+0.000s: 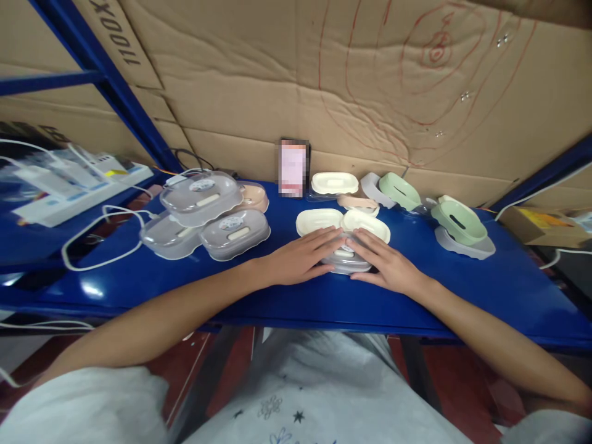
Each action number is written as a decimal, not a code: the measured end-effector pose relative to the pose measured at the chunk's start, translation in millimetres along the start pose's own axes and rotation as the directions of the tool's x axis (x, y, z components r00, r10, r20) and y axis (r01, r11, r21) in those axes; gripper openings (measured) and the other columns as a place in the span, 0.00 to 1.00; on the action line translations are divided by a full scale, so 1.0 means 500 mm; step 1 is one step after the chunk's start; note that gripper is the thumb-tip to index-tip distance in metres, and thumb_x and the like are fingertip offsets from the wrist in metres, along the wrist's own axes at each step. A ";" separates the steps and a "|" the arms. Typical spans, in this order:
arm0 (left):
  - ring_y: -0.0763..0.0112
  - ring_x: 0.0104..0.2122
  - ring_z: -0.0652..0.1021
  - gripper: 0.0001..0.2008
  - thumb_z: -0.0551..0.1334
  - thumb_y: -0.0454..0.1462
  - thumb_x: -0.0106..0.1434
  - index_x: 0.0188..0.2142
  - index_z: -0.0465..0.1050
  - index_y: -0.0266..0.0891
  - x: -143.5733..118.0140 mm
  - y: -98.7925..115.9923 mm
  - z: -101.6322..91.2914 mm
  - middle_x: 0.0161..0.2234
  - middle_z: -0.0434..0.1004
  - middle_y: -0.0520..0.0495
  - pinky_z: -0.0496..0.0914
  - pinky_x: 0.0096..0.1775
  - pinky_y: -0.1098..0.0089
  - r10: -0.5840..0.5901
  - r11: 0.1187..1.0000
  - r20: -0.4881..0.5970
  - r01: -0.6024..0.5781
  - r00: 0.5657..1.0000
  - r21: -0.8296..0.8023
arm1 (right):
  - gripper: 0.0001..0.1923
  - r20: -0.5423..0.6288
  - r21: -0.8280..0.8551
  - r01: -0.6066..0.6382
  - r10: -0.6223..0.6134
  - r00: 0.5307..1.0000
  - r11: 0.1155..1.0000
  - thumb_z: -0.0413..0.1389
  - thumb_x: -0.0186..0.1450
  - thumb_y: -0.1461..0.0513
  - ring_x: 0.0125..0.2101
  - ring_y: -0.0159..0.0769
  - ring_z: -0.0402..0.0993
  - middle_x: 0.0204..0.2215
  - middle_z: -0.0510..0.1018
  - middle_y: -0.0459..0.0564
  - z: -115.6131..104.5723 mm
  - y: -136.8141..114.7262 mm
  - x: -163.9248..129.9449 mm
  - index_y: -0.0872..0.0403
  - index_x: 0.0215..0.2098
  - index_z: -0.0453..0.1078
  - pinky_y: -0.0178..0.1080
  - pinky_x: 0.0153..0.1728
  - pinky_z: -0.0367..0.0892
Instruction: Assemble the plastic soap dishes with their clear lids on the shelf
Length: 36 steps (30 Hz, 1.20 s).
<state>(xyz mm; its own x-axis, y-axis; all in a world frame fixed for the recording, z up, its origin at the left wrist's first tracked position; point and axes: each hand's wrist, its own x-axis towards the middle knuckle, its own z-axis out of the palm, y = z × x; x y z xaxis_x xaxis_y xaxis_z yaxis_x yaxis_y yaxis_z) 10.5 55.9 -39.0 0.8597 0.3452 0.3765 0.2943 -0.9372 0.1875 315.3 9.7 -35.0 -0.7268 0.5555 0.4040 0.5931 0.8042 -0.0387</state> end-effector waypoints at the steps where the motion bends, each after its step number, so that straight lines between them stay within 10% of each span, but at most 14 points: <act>1: 0.52 0.77 0.55 0.32 0.55 0.45 0.80 0.77 0.51 0.37 0.000 0.000 -0.001 0.77 0.53 0.32 0.58 0.74 0.48 0.009 1.000 -0.002 -0.008 1.000 0.007 | 0.49 -0.011 -0.024 -0.003 0.003 1.000 1.000 0.61 0.74 0.50 0.75 0.54 0.57 0.77 0.57 0.59 0.003 -0.004 -0.001 0.42 0.82 0.37 0.59 0.71 0.64; 11: 0.46 0.66 0.74 0.30 0.65 0.45 0.74 0.69 0.65 0.36 -0.070 0.088 -0.053 0.68 0.70 0.30 0.72 0.64 0.47 -0.074 0.973 -0.029 0.078 0.997 0.216 | 0.45 0.036 0.046 0.107 -0.109 0.993 0.993 0.56 0.77 0.47 0.76 0.52 0.54 0.78 0.55 0.57 0.010 -0.025 0.002 0.44 0.82 0.39 0.58 0.71 0.65; 20: 0.41 0.54 0.81 0.27 0.64 0.37 0.70 0.67 0.67 0.39 -0.263 0.170 -0.109 0.59 0.79 0.32 0.70 0.58 0.40 -0.373 0.682 -0.347 0.508 0.860 0.526 | 0.31 0.000 -0.133 -0.208 0.209 0.978 0.969 0.54 0.78 0.50 0.70 0.58 0.67 0.72 0.68 0.59 0.023 0.067 -0.003 0.46 0.76 0.59 0.66 0.65 0.67; 25: 0.41 0.58 0.79 0.27 0.61 0.29 0.68 0.66 0.69 0.43 -0.228 0.173 -0.086 0.62 0.77 0.34 0.67 0.62 0.38 -0.377 0.681 -0.345 0.510 0.859 0.526 | 0.19 0.016 -0.033 -0.114 0.115 0.993 0.993 0.56 0.77 0.56 0.64 0.51 0.75 0.65 0.77 0.55 0.002 0.056 -0.005 0.44 0.64 0.76 0.58 0.60 0.74; 31: 0.44 0.59 0.79 0.23 0.59 0.28 0.68 0.60 0.75 0.42 -0.166 0.145 -0.035 0.64 0.76 0.34 0.67 0.63 0.40 -0.302 0.732 -0.313 0.429 0.901 0.529 | 0.21 -0.003 0.111 0.059 -0.059 0.998 0.992 0.57 0.77 0.57 0.63 0.46 0.77 0.64 0.79 0.54 -0.017 -0.005 0.005 0.44 0.67 0.73 0.54 0.62 0.73; 36: 0.49 0.56 0.81 0.17 0.60 0.29 0.70 0.57 0.76 0.42 -0.191 0.113 -0.049 0.58 0.82 0.38 0.68 0.61 0.45 -0.241 0.745 -0.340 0.398 0.909 0.535 | 0.20 -0.054 -0.001 0.000 0.000 0.999 1.000 0.50 0.80 0.58 0.62 0.45 0.76 0.63 0.79 0.55 -0.024 0.037 0.038 0.50 0.67 0.71 0.52 0.61 0.70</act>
<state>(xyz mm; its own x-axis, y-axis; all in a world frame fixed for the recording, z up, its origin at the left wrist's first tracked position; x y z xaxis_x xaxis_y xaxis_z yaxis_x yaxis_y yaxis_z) -65.4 -28.9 -42.0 0.5686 0.5565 0.6058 0.7846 -0.5883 -0.1959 316.7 32.8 -17.1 -0.7070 0.5431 0.4530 0.5934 0.8040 -0.0379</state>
